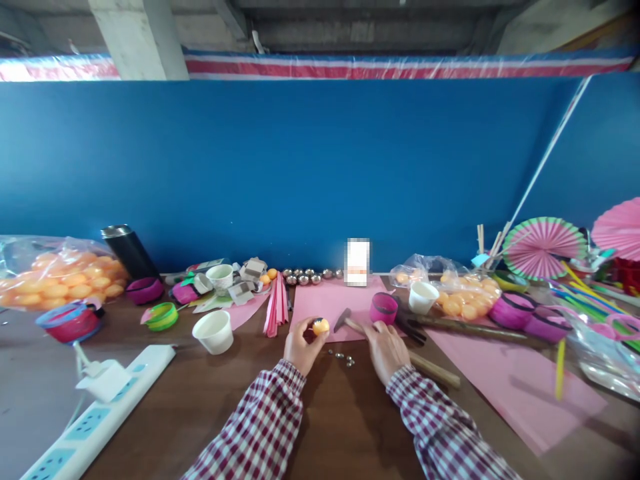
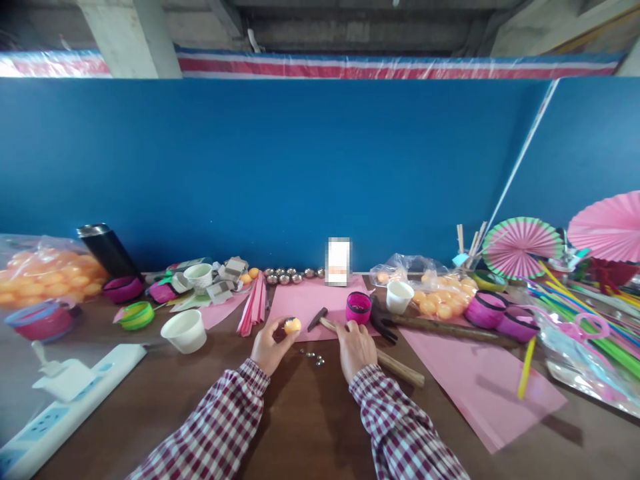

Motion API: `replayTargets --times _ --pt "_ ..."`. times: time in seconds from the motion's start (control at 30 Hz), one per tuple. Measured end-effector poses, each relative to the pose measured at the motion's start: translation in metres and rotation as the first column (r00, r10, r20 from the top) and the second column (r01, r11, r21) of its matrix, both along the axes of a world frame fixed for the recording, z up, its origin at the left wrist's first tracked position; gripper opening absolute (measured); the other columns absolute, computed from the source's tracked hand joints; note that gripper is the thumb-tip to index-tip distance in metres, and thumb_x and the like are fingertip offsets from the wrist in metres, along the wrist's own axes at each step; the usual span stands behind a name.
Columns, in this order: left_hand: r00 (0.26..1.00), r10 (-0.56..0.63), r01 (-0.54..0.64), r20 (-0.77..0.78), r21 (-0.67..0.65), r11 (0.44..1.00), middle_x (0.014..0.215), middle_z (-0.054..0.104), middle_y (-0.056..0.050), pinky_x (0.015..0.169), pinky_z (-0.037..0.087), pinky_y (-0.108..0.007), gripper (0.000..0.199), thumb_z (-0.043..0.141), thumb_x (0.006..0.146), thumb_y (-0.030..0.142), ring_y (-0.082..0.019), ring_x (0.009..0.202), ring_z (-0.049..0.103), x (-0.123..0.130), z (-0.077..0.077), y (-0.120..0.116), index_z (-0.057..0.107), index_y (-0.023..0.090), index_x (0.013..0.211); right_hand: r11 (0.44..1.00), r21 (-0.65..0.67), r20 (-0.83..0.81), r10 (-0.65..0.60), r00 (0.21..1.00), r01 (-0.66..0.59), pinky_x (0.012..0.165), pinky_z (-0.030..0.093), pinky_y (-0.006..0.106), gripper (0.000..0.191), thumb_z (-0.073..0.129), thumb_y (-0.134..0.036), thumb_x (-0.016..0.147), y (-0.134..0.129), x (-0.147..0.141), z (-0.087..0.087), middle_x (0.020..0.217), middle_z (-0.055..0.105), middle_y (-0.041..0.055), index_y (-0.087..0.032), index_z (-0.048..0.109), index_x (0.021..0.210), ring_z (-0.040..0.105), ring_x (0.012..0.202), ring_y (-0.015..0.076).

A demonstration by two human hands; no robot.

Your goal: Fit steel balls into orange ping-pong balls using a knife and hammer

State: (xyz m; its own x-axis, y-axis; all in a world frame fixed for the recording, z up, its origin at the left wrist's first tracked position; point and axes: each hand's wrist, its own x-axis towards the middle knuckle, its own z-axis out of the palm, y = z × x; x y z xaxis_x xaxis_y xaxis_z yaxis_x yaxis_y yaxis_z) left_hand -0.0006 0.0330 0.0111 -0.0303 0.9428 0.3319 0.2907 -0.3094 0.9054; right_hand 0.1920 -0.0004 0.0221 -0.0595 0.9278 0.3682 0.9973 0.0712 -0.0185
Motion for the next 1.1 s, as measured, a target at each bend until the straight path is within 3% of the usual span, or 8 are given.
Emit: replayTargets --times 0.33,0.97,1.1 --pt "0.999 -0.001 0.002 -0.036 0.022 1.0 0.087 0.064 -0.008 0.065 0.05 -0.027 0.033 0.06 0.064 0.03 -0.015 0.07 0.06 -0.001 -0.002 0.001 0.06 0.014 0.093 1.0 -0.004 0.027 -0.019 0.999 0.019 0.061 0.031 0.026 0.02 0.037 -0.02 0.084 -0.002 -0.001 0.003 0.08 0.054 0.0043 -0.023 0.057 0.085 0.046 0.073 0.0155" --pt "1.0 -0.009 0.009 -0.01 -0.01 1.0 0.084 0.064 -0.006 0.062 0.05 -0.027 0.035 0.061 0.061 0.03 -0.014 0.067 0.059 0.0 0.001 0.0 0.061 0.015 0.092 0.998 -0.013 0.017 -0.064 0.998 0.064 0.058 0.032 0.024 0.022 0.038 -0.029 0.085 -0.006 0.002 0.006 0.081 0.053 0.0049 -0.023 0.058 0.087 0.048 0.073 0.0145" --pt "1.0 -0.014 0.014 -0.024 -0.016 1.0 0.086 0.064 -0.007 0.063 0.049 -0.027 0.035 0.06 0.062 0.031 -0.014 0.067 0.059 0.0 0.001 0.0 0.061 0.014 0.093 0.999 0.038 0.006 -0.031 1.0 0.031 0.061 0.034 0.024 0.02 0.04 -0.028 0.083 -0.009 -0.001 0.011 0.082 0.055 0.0047 -0.023 0.059 0.089 0.047 0.073 0.0146"
